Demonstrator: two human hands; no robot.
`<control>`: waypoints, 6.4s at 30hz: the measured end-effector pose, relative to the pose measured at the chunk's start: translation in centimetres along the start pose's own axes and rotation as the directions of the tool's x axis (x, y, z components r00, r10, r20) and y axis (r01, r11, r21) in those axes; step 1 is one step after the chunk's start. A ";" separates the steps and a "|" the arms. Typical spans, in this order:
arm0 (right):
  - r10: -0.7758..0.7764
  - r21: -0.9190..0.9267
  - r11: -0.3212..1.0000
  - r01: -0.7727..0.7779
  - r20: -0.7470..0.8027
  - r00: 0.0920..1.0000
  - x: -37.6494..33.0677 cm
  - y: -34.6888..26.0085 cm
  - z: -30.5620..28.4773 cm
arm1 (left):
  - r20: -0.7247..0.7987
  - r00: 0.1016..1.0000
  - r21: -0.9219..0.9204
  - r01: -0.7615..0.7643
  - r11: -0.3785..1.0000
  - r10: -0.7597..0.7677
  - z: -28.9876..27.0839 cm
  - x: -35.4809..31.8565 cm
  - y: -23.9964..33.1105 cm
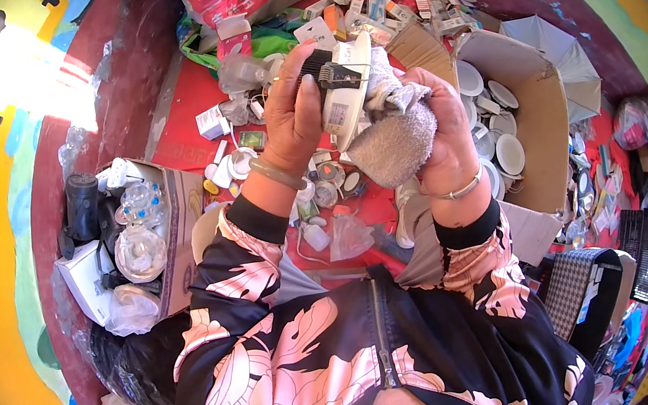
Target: The person wipes a series of disassembled electronic lighting fixtures with a cloth by hand and places them into a cardboard box.
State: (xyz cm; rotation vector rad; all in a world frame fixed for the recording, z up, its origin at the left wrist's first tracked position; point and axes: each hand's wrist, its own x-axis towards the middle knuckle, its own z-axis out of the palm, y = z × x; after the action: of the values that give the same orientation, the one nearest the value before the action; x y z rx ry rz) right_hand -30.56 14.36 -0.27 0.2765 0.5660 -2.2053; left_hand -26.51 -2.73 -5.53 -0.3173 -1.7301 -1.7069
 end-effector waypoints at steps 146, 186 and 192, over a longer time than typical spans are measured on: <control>-0.192 -0.500 -0.801 0.329 0.735 0.650 1.1 3.7 0.3 | 0.113 0.989 0.362 0.044 0.931 -0.091 -1.2 -1.4 -4.4; -0.103 -0.268 -0.857 0.441 0.926 0.363 1.0 7.3 -1.0 | -0.032 0.855 -0.588 0.403 0.702 -0.518 -2.2 -2.3 -3.7; -0.047 -0.237 -0.841 0.487 0.927 0.371 1.1 4.7 -2.1 | 0.085 0.838 -0.838 0.353 0.415 -0.540 -3.1 0.0 -1.7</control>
State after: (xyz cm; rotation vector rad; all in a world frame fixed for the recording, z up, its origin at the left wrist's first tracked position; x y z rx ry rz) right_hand -27.64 11.98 -3.92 -2.0546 2.8436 -1.0463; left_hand -26.63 -5.86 -7.11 -0.0540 -0.7194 -2.8174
